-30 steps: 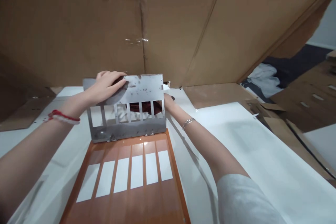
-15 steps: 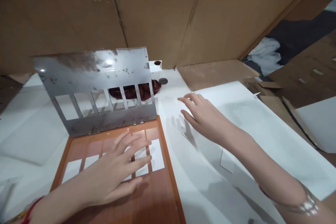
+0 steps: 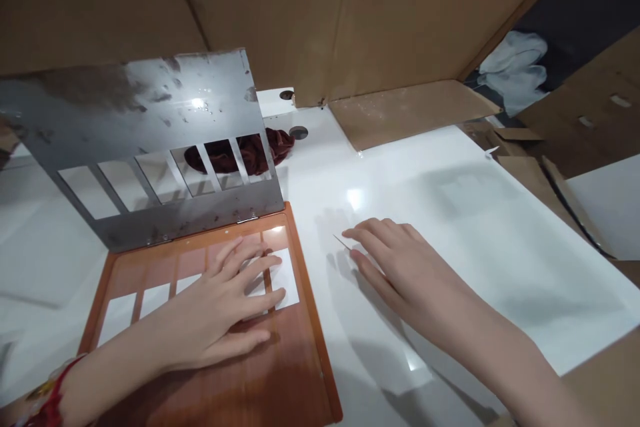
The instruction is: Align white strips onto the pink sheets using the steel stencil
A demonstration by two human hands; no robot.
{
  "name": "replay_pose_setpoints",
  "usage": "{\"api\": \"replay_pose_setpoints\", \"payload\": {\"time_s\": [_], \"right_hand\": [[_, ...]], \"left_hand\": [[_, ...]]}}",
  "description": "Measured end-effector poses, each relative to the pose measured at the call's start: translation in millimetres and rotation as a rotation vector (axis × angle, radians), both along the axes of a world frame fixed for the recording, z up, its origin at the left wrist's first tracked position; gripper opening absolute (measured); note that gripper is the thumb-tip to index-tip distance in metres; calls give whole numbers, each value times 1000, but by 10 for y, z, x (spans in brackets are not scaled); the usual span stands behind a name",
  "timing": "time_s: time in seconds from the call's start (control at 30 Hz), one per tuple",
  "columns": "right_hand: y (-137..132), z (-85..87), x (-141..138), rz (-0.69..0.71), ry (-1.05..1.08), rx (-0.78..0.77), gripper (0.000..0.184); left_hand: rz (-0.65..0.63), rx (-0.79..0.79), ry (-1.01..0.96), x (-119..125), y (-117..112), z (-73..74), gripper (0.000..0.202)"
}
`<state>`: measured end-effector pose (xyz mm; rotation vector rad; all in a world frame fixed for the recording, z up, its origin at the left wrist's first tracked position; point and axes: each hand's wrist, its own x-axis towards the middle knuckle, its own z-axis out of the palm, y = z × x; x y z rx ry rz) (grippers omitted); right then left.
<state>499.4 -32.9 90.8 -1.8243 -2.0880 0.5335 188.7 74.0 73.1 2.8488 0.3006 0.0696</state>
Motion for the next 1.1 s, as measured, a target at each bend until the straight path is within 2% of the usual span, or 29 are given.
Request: {"api": "replay_pose_setpoints", "payload": {"time_s": [0.1,0.17,0.3,0.37,0.7,0.93,1.1], "right_hand": [[14,12,-203,88,113,-104,20],[22,-43,-387,178,166,-146,18],[29,-231,-689,301,152,-162,46],[43,-285,-751,326,125,-139,50],[265,-249,-674,324,95,-134,30],[458,-262,-662,274,177,-138,36],[537,-157,-638,273,347,-297,41]], "left_hand": [[10,10,17,-23,-13,-11,28],[20,21,29,-42,-34,-6,29],[37,45,57,-58,-93,18,36],[41,57,64,-57,-120,22,39],[-30,84,33,-64,-168,-20,57],[-25,35,45,-53,-170,-31,60],[-21,1,42,-73,-174,-33,61]]}}
